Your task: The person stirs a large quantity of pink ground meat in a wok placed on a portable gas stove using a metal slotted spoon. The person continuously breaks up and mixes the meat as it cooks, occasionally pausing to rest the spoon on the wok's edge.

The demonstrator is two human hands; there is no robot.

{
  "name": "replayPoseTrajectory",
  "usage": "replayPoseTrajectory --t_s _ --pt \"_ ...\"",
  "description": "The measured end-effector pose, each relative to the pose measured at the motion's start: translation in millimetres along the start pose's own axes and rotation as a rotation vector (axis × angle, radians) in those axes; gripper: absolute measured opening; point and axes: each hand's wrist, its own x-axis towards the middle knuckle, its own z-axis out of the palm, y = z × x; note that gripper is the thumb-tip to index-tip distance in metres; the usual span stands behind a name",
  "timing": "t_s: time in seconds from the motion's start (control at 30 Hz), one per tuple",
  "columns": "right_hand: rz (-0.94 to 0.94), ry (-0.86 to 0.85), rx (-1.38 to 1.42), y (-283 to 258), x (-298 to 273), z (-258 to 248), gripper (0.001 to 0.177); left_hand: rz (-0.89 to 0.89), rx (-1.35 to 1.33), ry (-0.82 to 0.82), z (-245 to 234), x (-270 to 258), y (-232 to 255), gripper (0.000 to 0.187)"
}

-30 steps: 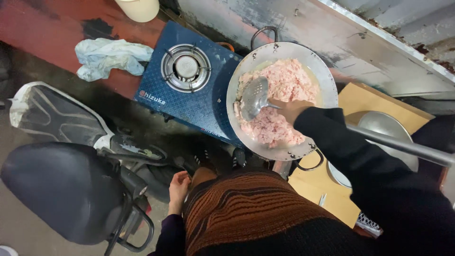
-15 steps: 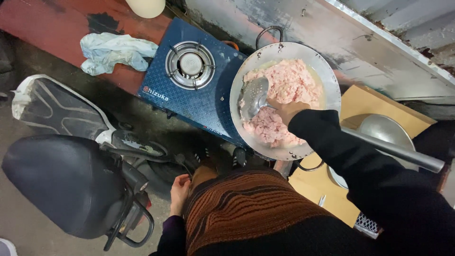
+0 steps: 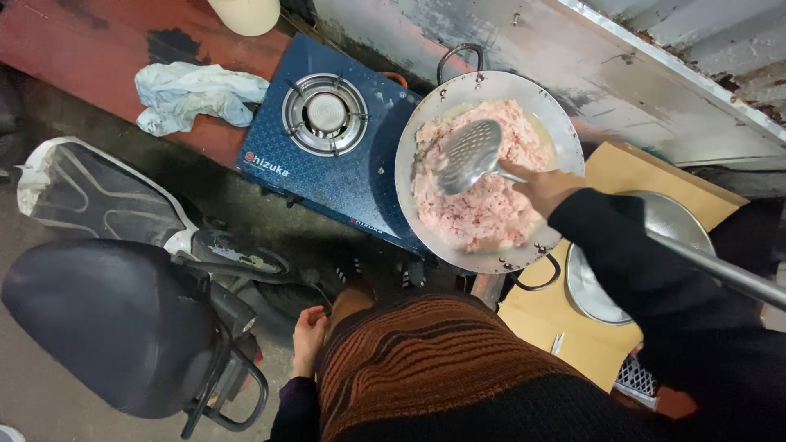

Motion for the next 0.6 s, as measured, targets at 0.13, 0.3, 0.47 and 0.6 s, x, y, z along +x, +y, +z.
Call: replayPoseTrajectory --t_s 0.13,0.3,0.47,0.6 --pt "0.054 0.085 0.032 14 -3 -11 0.053 0.045 0.073 -0.016 -1 6 1 0.033" --pt "0.065 0.036 0.013 -7 18 -6 0.053 0.07 0.064 -0.024 -1 12 15 0.034" --pt "-0.145 0.055 -0.032 8 94 48 0.07 0.001 -0.046 -0.024 -10 -7 41 0.029" --pt "-0.058 -0.009 -0.035 -18 94 46 0.06 0.02 0.019 -0.074 -6 -1 26 0.029"
